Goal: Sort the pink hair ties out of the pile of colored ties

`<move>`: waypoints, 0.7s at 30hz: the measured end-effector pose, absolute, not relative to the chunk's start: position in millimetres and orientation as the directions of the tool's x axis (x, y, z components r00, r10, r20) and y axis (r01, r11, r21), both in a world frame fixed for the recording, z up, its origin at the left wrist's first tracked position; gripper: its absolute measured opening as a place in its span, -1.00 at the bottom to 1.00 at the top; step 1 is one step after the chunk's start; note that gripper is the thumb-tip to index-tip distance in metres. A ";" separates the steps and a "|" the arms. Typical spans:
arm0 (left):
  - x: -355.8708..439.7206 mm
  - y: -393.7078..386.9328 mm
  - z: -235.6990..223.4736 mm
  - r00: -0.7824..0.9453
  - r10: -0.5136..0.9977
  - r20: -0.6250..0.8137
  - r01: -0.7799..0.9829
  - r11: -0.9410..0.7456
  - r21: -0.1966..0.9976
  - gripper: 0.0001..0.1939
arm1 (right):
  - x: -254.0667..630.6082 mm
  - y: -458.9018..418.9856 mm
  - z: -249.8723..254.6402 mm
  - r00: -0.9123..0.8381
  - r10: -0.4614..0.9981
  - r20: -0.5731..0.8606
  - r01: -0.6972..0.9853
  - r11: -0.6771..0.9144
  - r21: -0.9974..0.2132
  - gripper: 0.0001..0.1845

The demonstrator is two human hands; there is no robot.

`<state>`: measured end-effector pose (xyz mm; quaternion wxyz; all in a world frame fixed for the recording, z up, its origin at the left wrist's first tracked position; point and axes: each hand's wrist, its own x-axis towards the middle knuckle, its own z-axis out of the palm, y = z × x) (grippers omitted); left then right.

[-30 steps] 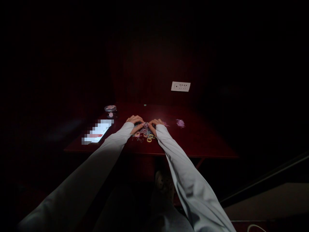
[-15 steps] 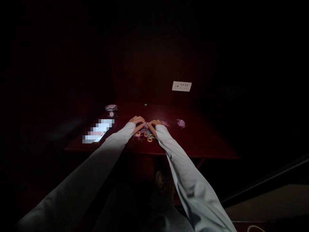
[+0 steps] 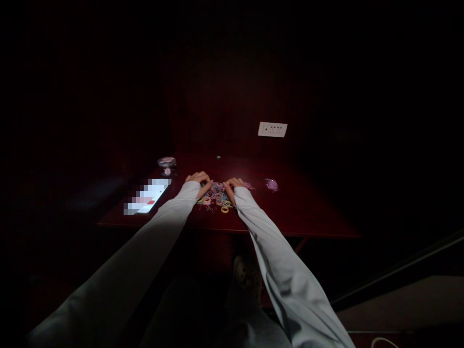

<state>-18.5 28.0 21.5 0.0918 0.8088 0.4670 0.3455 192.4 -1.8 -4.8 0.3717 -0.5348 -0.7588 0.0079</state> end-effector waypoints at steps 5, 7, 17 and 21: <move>-16.4 25.9 21.0 0.333 0.807 0.487 0.656 -0.569 0.495 -0.72 | 191.3 -1.6 -4.5 -0.127 0.789 0.602 0.788 0.448 -0.421 -0.59; -16.6 25.5 20.9 0.334 0.811 0.480 0.648 -0.568 0.508 -0.73 | 195.0 -1.8 -3.0 -0.101 0.777 0.621 0.798 0.436 -0.416 -0.58; -17.3 24.0 22.0 0.337 0.818 0.466 0.650 -0.560 0.513 -0.83 | 255.7 2.9 5.3 0.352 0.757 0.551 0.915 -0.156 -0.371 -0.59; -15.5 24.4 23.6 0.333 0.832 0.443 0.661 -0.542 0.520 -0.86 | 256.0 2.6 4.5 0.251 0.810 0.530 0.954 -0.114 -0.277 -0.61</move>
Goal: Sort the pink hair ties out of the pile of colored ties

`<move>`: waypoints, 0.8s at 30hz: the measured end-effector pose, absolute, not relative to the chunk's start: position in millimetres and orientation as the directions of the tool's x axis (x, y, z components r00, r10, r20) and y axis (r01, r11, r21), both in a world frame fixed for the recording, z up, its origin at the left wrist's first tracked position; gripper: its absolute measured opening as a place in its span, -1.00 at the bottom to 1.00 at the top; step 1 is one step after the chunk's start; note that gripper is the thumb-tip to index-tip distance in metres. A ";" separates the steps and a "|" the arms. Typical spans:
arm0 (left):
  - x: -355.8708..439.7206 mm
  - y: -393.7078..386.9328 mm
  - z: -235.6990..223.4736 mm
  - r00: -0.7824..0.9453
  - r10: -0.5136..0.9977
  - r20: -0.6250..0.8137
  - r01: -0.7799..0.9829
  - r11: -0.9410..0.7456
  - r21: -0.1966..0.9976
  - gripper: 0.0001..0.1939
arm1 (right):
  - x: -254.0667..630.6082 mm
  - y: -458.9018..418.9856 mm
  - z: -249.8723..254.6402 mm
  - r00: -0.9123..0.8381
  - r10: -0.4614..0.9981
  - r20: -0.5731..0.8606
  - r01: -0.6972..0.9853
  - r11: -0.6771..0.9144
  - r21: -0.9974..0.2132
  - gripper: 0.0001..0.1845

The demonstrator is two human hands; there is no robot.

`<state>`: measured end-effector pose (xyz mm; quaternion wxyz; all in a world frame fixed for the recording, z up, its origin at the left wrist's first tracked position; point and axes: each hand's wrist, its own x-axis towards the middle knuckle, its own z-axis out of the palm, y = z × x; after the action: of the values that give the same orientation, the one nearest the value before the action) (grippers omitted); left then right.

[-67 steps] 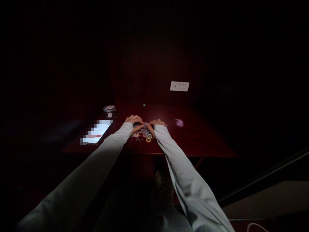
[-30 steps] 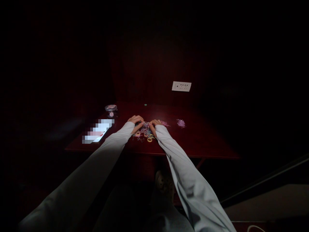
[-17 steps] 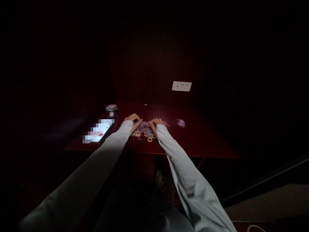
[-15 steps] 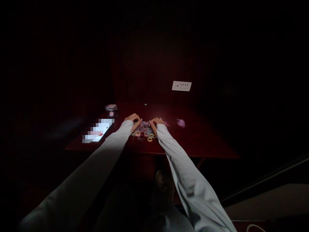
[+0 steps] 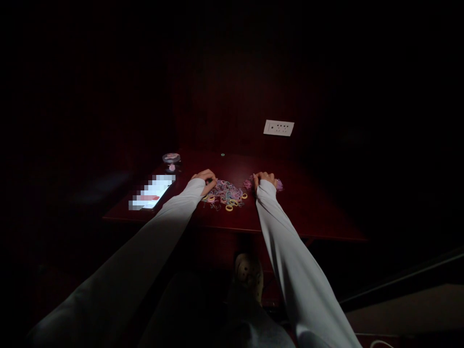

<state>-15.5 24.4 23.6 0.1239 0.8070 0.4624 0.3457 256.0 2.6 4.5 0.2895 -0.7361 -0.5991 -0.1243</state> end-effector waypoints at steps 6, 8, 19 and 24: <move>-15.7 25.7 24.4 0.356 0.832 0.426 0.658 -0.547 0.518 -0.87 | 246.8 -4.2 7.5 0.225 0.830 0.511 0.962 -0.104 -0.253 -0.64; -15.9 25.3 24.4 0.349 0.832 0.431 0.657 -0.545 0.521 -0.87 | 247.1 -4.5 9.4 0.313 0.813 0.490 0.937 -0.179 -0.301 -0.67; -17.7 23.5 25.5 0.356 0.820 0.449 0.631 -0.565 0.532 -0.84 | 260.7 -3.5 12.8 0.603 0.698 0.387 0.729 -0.285 -0.623 -0.54; -17.5 22.5 26.9 0.353 0.826 0.441 0.640 -0.556 0.530 -0.85 | 253.2 -1.5 5.3 0.392 0.760 0.519 0.832 -0.052 -0.552 -0.48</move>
<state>-17.5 22.5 26.9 0.1340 0.8114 0.4516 0.3461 253.2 -1.5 5.3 0.4144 -0.7240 -0.5497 -0.0434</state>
